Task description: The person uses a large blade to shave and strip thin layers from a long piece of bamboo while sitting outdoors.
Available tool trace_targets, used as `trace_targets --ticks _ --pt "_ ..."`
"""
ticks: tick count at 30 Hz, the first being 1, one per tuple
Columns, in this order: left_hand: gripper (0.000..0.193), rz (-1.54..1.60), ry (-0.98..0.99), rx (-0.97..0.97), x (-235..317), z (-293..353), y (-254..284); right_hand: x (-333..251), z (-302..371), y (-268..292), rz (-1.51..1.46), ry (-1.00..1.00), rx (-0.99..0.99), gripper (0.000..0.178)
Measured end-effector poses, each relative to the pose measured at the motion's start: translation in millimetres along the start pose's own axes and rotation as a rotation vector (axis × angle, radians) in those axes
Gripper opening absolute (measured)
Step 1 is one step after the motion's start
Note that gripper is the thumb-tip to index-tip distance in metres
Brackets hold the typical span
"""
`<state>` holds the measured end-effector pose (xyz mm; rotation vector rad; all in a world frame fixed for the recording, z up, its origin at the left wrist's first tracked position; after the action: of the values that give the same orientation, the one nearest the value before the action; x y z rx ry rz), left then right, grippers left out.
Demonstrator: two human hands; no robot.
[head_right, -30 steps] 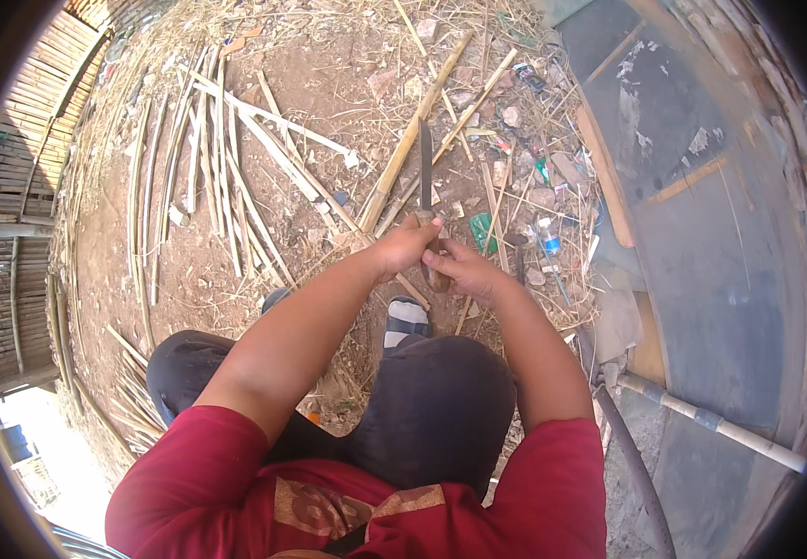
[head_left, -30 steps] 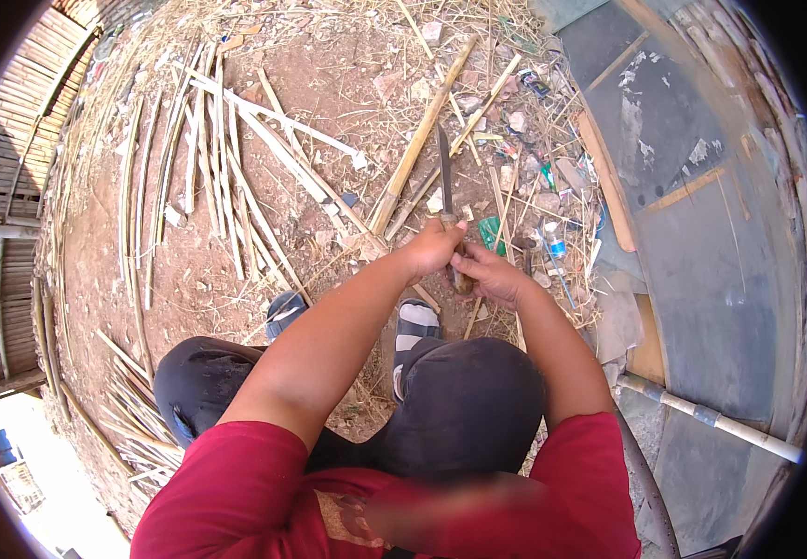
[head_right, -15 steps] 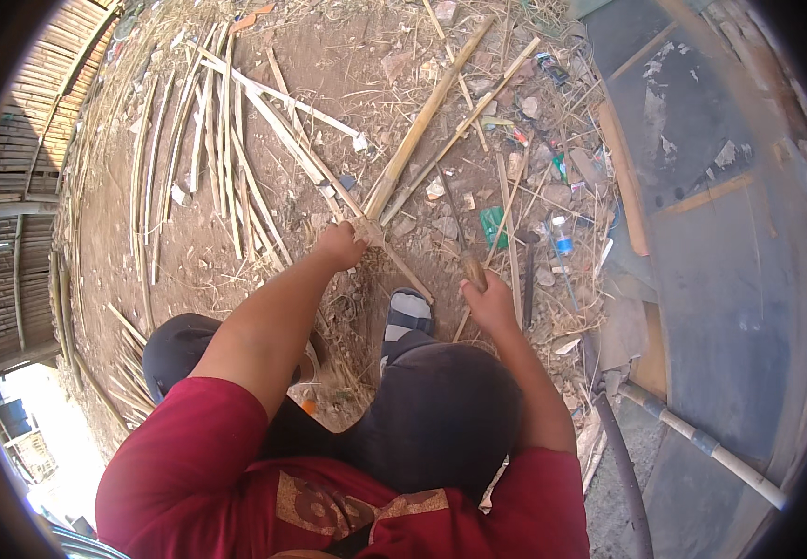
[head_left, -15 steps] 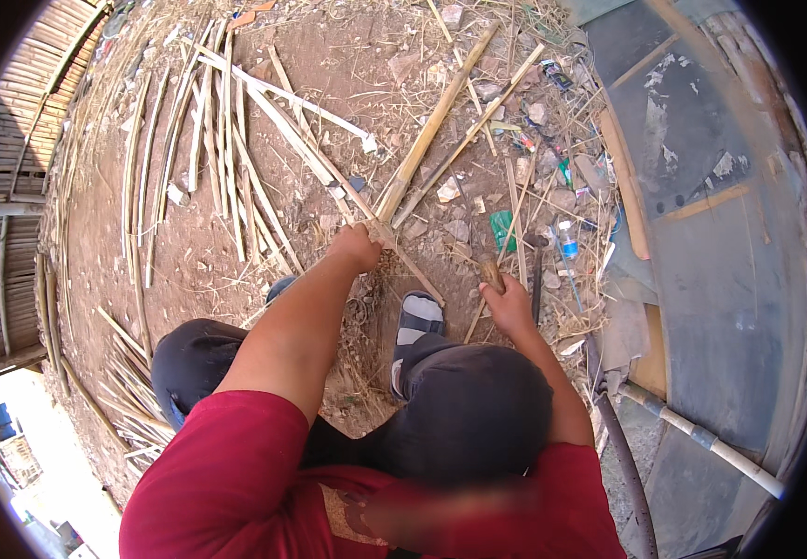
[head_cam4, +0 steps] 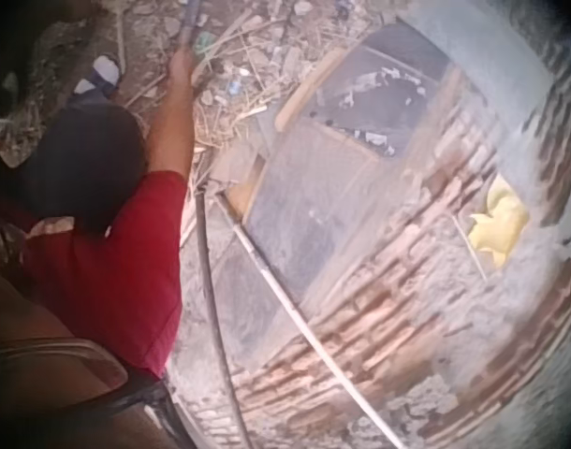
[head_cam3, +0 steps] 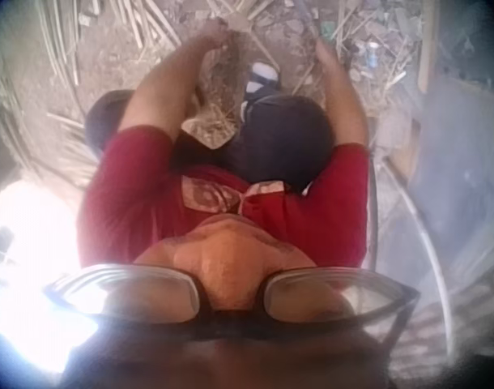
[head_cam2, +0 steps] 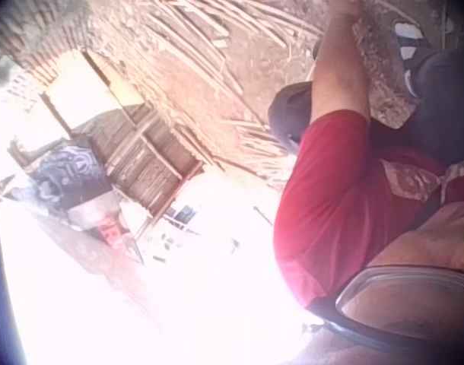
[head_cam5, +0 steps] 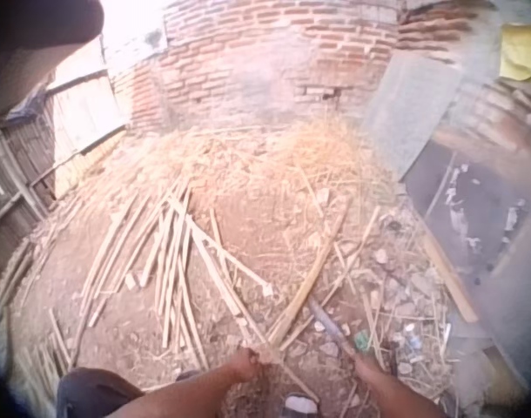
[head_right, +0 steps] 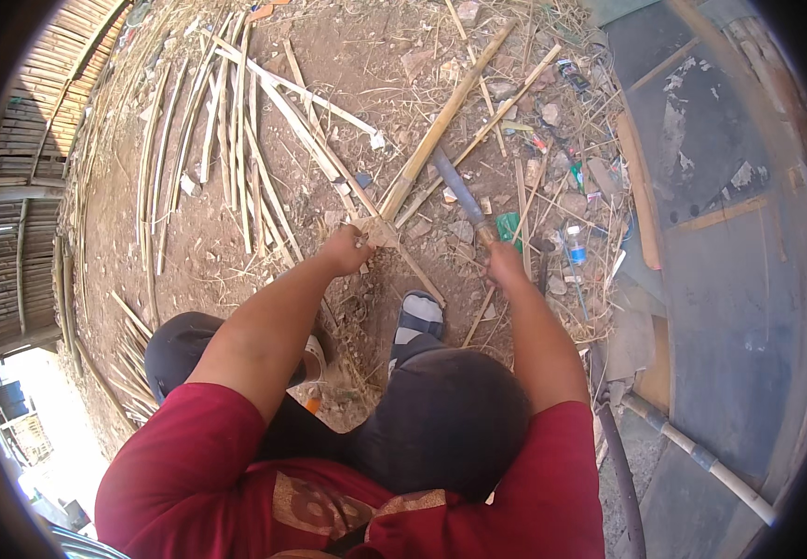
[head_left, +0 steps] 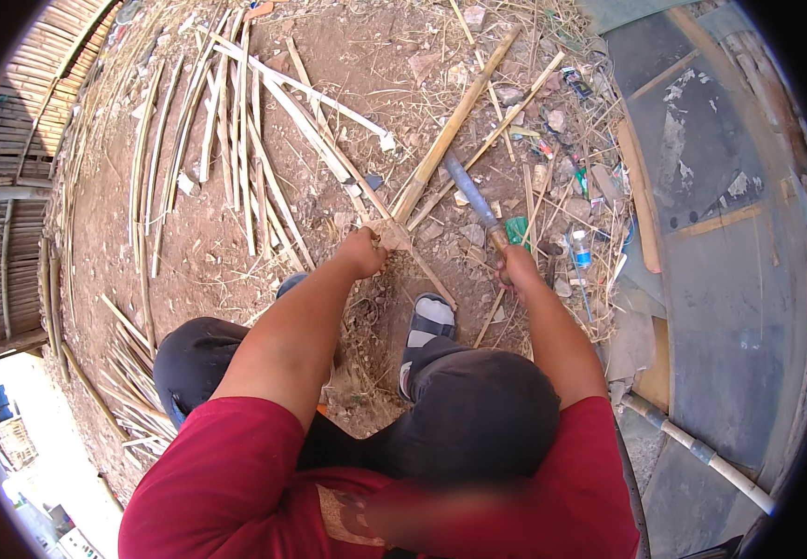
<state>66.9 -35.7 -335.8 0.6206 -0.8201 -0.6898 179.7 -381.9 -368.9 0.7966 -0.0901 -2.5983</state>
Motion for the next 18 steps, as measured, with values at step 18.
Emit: trace_targets --ticks 18 --pt "0.082 -0.35 -0.065 0.393 44 -5 149 -64 6 -45 0.117 0.392 0.014 0.038"
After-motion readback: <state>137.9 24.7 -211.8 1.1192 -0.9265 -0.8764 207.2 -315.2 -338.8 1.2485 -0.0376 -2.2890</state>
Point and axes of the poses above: each hand's wrist, its own z-axis away from the middle knuckle, its own y-axis out of the back of the hand, x = y × z, the point moved 6 cm from there along -z, towards the middle knuckle, and after that the axes turned 5 degrees about -y, right-handed, at the moved point
